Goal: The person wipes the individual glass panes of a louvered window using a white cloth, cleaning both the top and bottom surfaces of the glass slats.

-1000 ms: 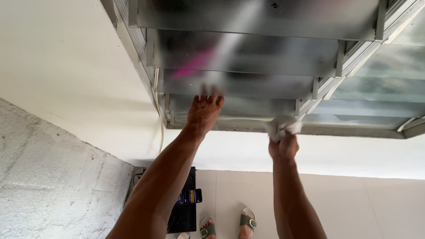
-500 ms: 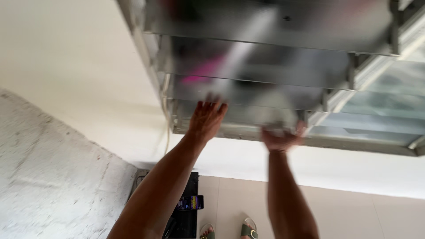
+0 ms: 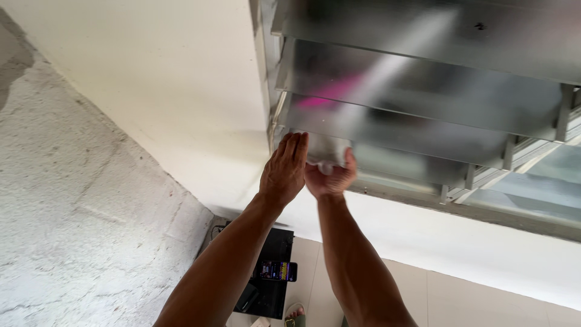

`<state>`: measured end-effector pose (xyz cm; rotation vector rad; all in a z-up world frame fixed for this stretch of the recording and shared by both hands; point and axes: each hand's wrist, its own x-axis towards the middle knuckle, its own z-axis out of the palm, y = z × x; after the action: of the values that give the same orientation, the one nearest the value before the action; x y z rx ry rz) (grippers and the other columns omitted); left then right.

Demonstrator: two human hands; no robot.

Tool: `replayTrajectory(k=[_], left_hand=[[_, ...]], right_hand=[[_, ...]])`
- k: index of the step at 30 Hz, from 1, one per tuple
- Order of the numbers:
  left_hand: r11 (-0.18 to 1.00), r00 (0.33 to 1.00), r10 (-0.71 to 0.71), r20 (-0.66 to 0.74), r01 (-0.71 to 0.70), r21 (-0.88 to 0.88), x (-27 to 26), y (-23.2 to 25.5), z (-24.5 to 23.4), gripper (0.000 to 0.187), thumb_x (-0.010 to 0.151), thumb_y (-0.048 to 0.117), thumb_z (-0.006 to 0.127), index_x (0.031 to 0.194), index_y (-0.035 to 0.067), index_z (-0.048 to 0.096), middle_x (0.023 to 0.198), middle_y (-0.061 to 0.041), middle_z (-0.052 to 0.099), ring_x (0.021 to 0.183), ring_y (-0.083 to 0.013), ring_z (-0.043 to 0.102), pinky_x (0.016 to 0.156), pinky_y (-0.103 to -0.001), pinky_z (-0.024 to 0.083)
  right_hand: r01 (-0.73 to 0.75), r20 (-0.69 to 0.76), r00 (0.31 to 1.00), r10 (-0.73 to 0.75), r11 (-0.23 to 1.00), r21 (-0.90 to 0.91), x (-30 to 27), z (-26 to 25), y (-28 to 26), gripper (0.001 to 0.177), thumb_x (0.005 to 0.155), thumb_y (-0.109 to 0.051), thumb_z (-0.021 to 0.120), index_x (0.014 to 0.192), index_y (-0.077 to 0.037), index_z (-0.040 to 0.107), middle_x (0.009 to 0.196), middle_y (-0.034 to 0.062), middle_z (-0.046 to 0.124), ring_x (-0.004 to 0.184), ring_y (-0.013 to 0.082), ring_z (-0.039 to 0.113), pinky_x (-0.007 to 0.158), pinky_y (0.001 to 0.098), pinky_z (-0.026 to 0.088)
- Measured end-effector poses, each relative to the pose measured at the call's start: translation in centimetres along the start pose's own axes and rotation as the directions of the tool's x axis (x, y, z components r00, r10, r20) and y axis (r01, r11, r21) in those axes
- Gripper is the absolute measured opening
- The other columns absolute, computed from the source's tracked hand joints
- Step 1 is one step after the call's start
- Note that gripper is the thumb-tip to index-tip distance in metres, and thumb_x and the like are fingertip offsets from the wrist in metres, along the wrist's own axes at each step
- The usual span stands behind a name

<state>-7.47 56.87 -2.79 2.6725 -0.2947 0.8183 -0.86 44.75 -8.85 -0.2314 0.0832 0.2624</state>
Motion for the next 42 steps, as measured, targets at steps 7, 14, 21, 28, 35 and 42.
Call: replayTrajectory(k=[7,14,21,28,35,42], left_hand=[[0.996,0.993,-0.007,0.116,-0.002,0.084,0.2,-0.5,-0.3,0.056,0.087,0.001,0.062,0.141,-0.005,0.05,0.147,-0.021,0.049,0.14,-0.0379,0.046,0.115,-0.045,0.042],[0.983,0.978,0.09,0.188,-0.117,0.14,1.8,1.9,2.2,0.056,0.083,0.003,0.067,0.138,-0.002,0.054,0.149,-0.02,0.045,0.142,-0.035,0.039,0.115,-0.047,0.038],[0.986,0.978,0.131,0.163,-0.146,0.086,3.0,3.0,4.0,0.055,0.08,0.006,0.068,0.133,-0.001,0.055,0.149,-0.022,0.042,0.14,-0.0362,0.038,0.112,-0.049,0.038],[0.993,0.986,0.102,0.13,-0.109,0.051,1.2,1.5,4.4,0.056,0.084,0.002,0.064,0.139,-0.004,0.052,0.143,-0.021,0.049,0.138,-0.0357,0.045,0.115,-0.047,0.04],[0.998,0.997,0.016,-0.073,-0.02,-0.055,0.8,0.6,2.3,0.08,0.078,-0.002,0.066,0.152,-0.006,0.036,0.14,-0.026,0.049,0.131,-0.04,0.048,0.113,-0.047,0.04],[0.995,0.996,0.081,0.021,-0.082,0.064,1.3,1.3,2.1,0.081,0.075,-0.005,0.067,0.151,-0.001,0.039,0.139,-0.019,0.05,0.13,-0.0341,0.05,0.104,-0.044,0.046]], right_hand=[[-0.201,-0.092,0.98,0.179,0.855,-0.479,0.5,1.1,-0.5,0.036,0.089,-0.016,0.07,0.122,-0.003,0.067,0.123,0.0131,0.067,0.114,0.028,0.065,0.107,0.0479,0.052],[-0.348,-0.424,0.905,-0.035,0.514,-0.784,-4.1,-2.5,-13.3,0.038,0.092,-0.013,0.07,0.124,0.005,0.062,0.122,0.0189,0.067,0.11,0.0341,0.068,0.096,0.0506,0.062],[0.081,0.29,0.698,-0.655,-0.331,-0.94,-8.4,-3.1,-23.9,0.031,0.099,-0.021,0.063,0.125,-0.004,0.066,0.123,0.0186,0.071,0.108,0.0326,0.07,0.093,0.0486,0.061],[-0.15,0.532,0.735,-0.421,-0.865,-0.479,-2.6,-3.6,-16.8,0.048,0.104,-0.03,0.05,0.141,-0.002,0.042,0.158,0.022,0.033,0.144,0.038,0.032,0.119,0.0519,0.029],[0.19,0.42,0.902,0.1,-0.966,-0.177,0.6,4.7,-3.2,0.076,0.104,-0.044,0.038,0.163,-0.003,0.011,0.169,0.0176,0.0,0.156,0.0368,-0.001,0.124,0.0518,0.001],[0.265,0.59,0.789,0.172,-0.961,-0.074,-2.1,1.6,-10.7,0.061,0.101,-0.022,0.042,0.16,-0.017,0.032,0.17,0.0068,0.035,0.16,0.0284,0.019,0.13,0.0469,0.011]])
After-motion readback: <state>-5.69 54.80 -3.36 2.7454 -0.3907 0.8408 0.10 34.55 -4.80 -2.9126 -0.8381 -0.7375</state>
